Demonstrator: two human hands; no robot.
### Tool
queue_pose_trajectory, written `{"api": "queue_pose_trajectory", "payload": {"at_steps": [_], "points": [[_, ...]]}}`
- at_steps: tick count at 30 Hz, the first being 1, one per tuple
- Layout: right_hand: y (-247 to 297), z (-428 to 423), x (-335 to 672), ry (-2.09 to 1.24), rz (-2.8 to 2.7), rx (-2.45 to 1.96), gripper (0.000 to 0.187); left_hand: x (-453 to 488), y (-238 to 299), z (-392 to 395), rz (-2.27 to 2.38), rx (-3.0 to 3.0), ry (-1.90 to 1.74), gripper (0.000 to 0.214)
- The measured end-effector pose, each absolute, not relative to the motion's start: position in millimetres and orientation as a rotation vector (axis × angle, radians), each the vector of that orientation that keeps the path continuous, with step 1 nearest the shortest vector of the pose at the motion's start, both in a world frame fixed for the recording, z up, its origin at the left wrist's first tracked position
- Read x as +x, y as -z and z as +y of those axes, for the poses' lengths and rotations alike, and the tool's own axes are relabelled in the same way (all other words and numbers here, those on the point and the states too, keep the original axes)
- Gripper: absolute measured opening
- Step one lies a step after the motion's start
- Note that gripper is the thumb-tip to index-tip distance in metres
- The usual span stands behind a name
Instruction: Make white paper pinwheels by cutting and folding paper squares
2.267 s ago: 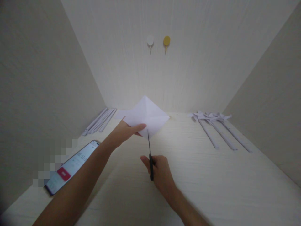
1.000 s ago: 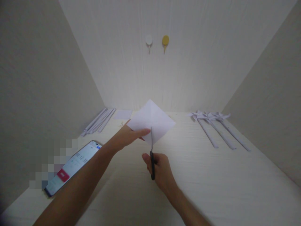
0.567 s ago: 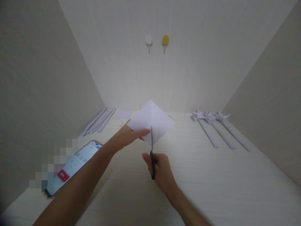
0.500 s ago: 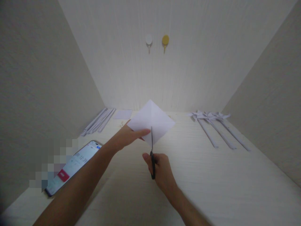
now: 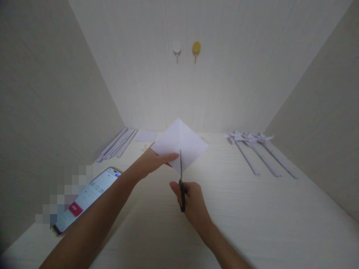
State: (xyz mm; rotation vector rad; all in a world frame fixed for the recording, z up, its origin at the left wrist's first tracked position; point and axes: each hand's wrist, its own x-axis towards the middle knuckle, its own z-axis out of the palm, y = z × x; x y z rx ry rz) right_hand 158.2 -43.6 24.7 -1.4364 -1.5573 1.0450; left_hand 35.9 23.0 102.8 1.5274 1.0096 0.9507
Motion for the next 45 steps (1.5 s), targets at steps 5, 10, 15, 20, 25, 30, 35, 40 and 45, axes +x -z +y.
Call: {"api": "queue_pose_trajectory", "payload": {"at_steps": [5,10,15,20,25,30,35,40,45], "points": [[-25,-43,158,-1.043,-1.571,-1.446,0.05,27,-109,27,1.116,1.694,-0.956,0.024],[-23,-42,157,-1.085,-1.622,-1.462,0.05,10,-119,35,1.019,1.694,-1.079,0.026],[-21,-41,157,-1.16,-1.595,-1.424,0.051,4,-117,41,1.09,1.719,-1.032,0.019],[-23,-42,158,-1.207,-1.54,-1.337,0.051,5,-114,41,1.036,1.628,-0.947,0.019],[-31,-44,158,-1.171,-1.546,-1.269,0.052,6,-114,37,0.93,1.582,-0.787,0.019],[-32,-44,159,-1.184,-1.492,-1.223,0.051,13,-113,34,0.905,1.474,-0.906,0.019],[-29,-44,157,-1.188,-1.509,-1.2,0.05,26,-107,33,0.859,1.248,-1.199,0.026],[-31,-47,153,-1.21,-1.594,-1.198,0.048,38,-103,29,0.832,1.139,-1.284,0.029],[-35,-49,152,-1.238,-1.587,-1.233,0.045,45,-100,24,0.823,1.121,-1.227,0.029]]}}
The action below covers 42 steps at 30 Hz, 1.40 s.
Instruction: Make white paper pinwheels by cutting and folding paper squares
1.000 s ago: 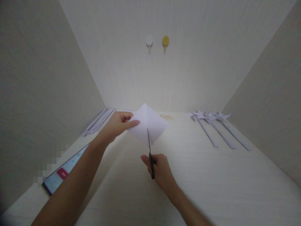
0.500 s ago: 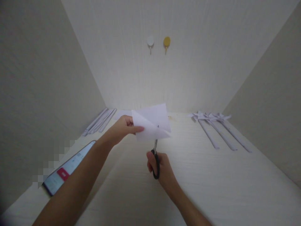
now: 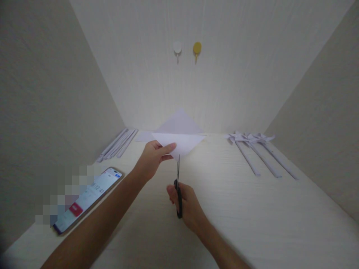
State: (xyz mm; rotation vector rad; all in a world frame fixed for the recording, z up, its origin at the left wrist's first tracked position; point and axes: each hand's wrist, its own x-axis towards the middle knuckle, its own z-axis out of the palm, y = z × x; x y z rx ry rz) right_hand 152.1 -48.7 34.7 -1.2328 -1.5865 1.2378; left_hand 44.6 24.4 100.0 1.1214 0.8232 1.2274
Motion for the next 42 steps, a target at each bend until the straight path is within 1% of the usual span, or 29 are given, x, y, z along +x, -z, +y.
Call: {"api": "queue_pose_trajectory", "payload": {"at_steps": [20,32,42], "points": [[-31,-47,153,-1.162,-1.545,-1.324,0.046,54,-95,20,0.841,1.009,-1.266,0.021],[-34,-47,153,-1.176,-1.532,-1.315,0.045,55,-95,18,0.856,0.993,-1.293,0.018],[-35,-46,153,-1.158,-1.554,-1.333,0.044,56,-94,18,0.849,0.995,-1.303,0.018]]}}
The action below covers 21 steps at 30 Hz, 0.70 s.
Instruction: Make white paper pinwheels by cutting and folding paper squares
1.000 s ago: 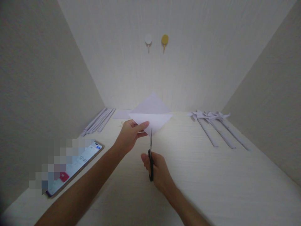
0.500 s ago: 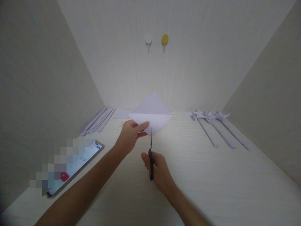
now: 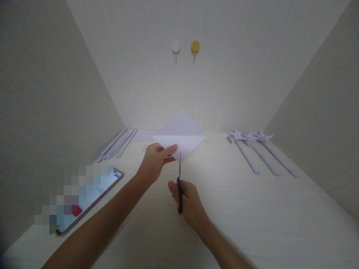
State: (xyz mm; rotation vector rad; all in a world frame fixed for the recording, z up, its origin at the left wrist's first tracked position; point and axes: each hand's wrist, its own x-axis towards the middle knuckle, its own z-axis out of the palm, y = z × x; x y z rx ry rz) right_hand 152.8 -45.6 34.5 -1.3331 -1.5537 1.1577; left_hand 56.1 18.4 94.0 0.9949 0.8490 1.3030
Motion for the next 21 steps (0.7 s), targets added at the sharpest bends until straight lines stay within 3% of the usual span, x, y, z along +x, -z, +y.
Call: {"api": "queue_pose_trajectory", "payload": {"at_steps": [21], "points": [[-31.0,-45.7,153.6,-1.098,-1.564,-1.387,0.048,56.3,-94.0,18.0,0.851,0.994,-1.306,0.019]]}}
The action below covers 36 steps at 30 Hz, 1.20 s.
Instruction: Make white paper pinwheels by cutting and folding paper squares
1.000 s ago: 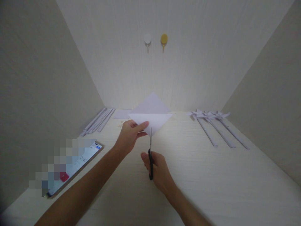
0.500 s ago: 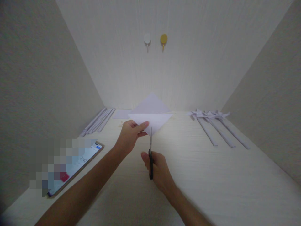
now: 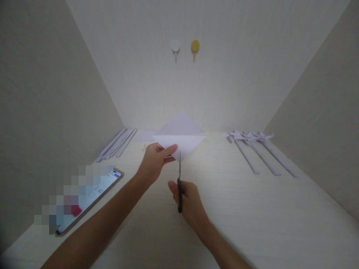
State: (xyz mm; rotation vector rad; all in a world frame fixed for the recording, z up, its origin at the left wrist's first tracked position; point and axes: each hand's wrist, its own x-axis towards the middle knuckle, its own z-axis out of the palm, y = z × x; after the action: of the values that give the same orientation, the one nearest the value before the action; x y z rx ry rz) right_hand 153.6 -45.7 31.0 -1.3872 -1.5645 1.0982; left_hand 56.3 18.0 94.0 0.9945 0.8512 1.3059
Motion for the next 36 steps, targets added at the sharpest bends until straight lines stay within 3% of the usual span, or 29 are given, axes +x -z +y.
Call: {"api": "queue_pose_trajectory", "payload": {"at_steps": [36], "points": [[-28.4,-45.6,152.4,-1.09,-1.509,-1.441,0.051,57.3,-93.5,16.6,0.862,1.005,-1.311,0.02]]}}
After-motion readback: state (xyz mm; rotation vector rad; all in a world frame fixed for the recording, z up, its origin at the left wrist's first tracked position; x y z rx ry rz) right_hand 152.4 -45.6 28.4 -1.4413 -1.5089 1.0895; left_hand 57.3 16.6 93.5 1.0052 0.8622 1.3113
